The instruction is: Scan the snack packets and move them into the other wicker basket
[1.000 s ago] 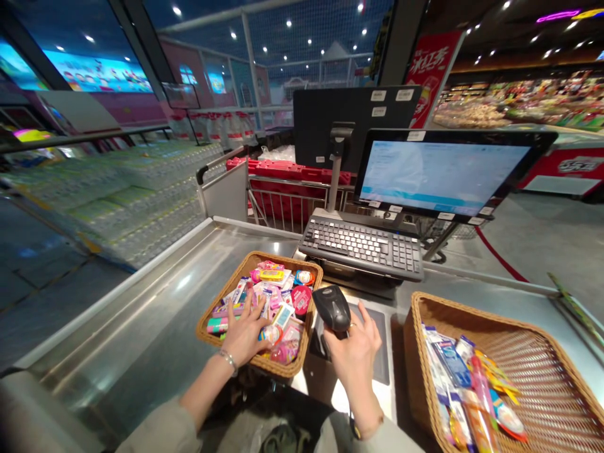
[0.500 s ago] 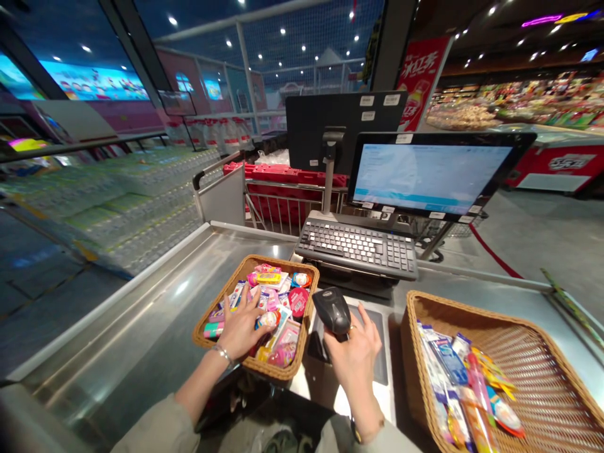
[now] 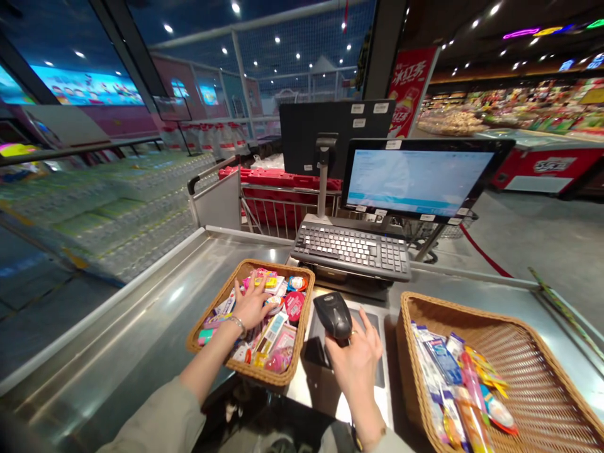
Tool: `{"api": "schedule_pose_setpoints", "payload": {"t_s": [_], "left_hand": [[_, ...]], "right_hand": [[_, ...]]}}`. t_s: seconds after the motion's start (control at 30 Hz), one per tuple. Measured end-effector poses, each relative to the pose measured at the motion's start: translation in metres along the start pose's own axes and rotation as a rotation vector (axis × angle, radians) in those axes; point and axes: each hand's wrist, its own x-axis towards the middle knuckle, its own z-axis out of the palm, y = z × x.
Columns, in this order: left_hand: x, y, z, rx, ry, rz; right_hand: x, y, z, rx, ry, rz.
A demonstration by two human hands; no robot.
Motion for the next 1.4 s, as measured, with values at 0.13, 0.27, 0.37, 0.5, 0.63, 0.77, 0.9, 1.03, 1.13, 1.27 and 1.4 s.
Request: {"api": "schedule_pose_setpoints", "payload": {"t_s": [0.13,0.27,0.37,0.5,0.63,0.77,0.9,1.03,1.13,1.27,1.4], "left_hand": [[0.010,-0.005,0.006,-0.072,0.007,-0.101],[0.015,-0.003,0.008,-0.119,0.075,-0.132],[0.015,0.000,0.005,-0.107,0.075,-0.066],[0.011,0.002,-0.001,-0.064,0.074,0.028],[0.012,0.000,-0.004,-0.047,0.050,0.030],[0.019,0.000,-0.003,-0.067,0.038,-0.043],[0.024,0.000,0.002,-0.107,0.044,-0.119],[0.025,-0.001,0.007,-0.127,0.107,-0.155],[0.024,0.000,0.007,-0.139,0.149,-0.191],[0.025,0.004,-0.002,-0.174,0.181,-0.221],[0.026,0.009,-0.011,-0.220,0.209,-0.201]], "right_hand": [[0.001,0.003,-0.002,-0.003,0.006,0.014],[0.001,0.002,-0.004,-0.011,-0.002,0.010],[0.002,0.001,-0.005,-0.020,-0.002,-0.003],[0.003,0.001,-0.006,-0.021,-0.005,-0.009],[0.004,0.002,-0.007,-0.028,-0.012,-0.008],[0.004,0.002,-0.007,-0.024,-0.015,-0.011],[0.005,0.004,-0.006,-0.005,-0.008,0.001],[0.006,0.006,-0.006,0.003,0.004,0.009],[0.005,0.008,-0.005,-0.001,0.013,0.007],[0.004,0.009,-0.004,-0.012,0.013,0.003],[0.004,0.005,-0.005,-0.001,0.016,-0.009]]}}
